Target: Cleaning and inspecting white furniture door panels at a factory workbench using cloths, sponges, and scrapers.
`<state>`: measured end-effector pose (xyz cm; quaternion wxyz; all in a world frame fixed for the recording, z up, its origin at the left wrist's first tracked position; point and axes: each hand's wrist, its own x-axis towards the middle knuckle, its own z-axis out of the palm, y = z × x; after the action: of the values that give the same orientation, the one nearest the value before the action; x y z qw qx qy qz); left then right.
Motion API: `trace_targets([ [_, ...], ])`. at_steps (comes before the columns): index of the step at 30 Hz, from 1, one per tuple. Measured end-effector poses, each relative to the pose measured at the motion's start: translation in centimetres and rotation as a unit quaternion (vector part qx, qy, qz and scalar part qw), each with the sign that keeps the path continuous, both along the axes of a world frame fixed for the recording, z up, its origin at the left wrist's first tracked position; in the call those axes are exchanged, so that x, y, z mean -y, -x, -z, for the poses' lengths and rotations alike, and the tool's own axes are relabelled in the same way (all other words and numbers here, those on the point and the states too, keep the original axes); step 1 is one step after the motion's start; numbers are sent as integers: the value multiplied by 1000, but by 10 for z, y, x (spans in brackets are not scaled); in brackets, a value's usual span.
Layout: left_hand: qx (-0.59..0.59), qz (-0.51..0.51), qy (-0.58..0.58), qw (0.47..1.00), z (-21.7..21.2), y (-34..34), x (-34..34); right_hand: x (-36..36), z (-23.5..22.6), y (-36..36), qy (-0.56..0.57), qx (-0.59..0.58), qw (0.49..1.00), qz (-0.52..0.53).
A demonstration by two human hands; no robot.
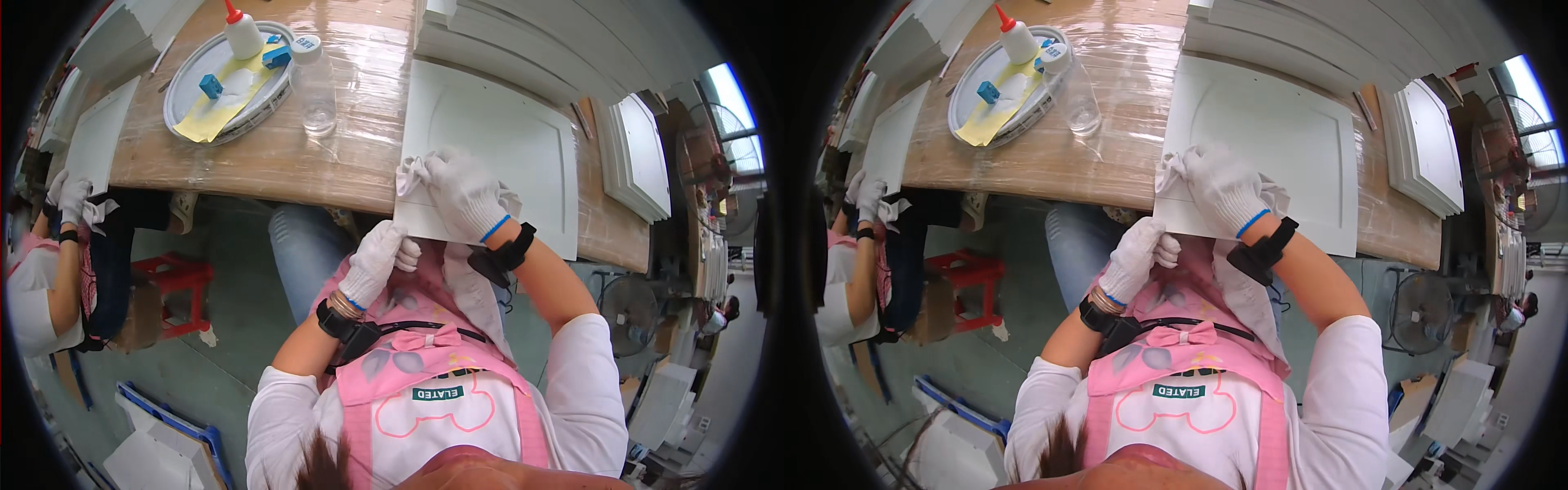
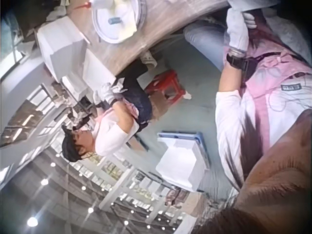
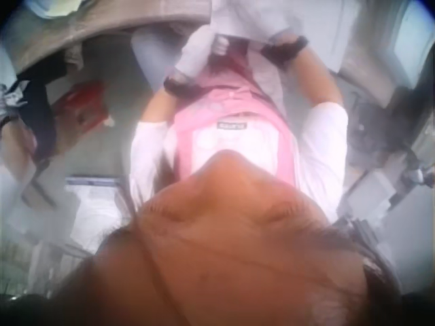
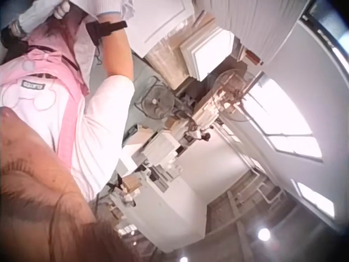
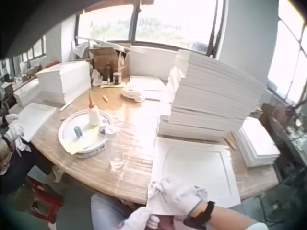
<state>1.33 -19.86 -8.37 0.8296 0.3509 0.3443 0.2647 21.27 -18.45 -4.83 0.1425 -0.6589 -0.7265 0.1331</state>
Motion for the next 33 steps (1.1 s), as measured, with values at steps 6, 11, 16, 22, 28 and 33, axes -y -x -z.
trace_targets([
  [6, -4, 23, -5, 1000, -4, 7, -3, 7, -72, 35, 8, 199, 975, -93],
  [11, -10, 20, -9, 1000, -1, 10, -4, -21, -77, 39, -40, 175, 976, -123],
  [16, -54, 26, -14, 998, -14, 8, -5, -5, -70, 42, 1, 74, 988, -139],
  [22, -19, 15, -25, 999, -8, 9, -4, -25, -59, 38, -77, 115, 982, -131],
  [28, -3, 26, -33, 999, -4, 3, 0, -49, -12, 23, -11, -371, 917, -145],
  [33, -12, -14, -40, 999, 0, 10, -1, -18, -70, 50, -48, 78, 983, -160],
])
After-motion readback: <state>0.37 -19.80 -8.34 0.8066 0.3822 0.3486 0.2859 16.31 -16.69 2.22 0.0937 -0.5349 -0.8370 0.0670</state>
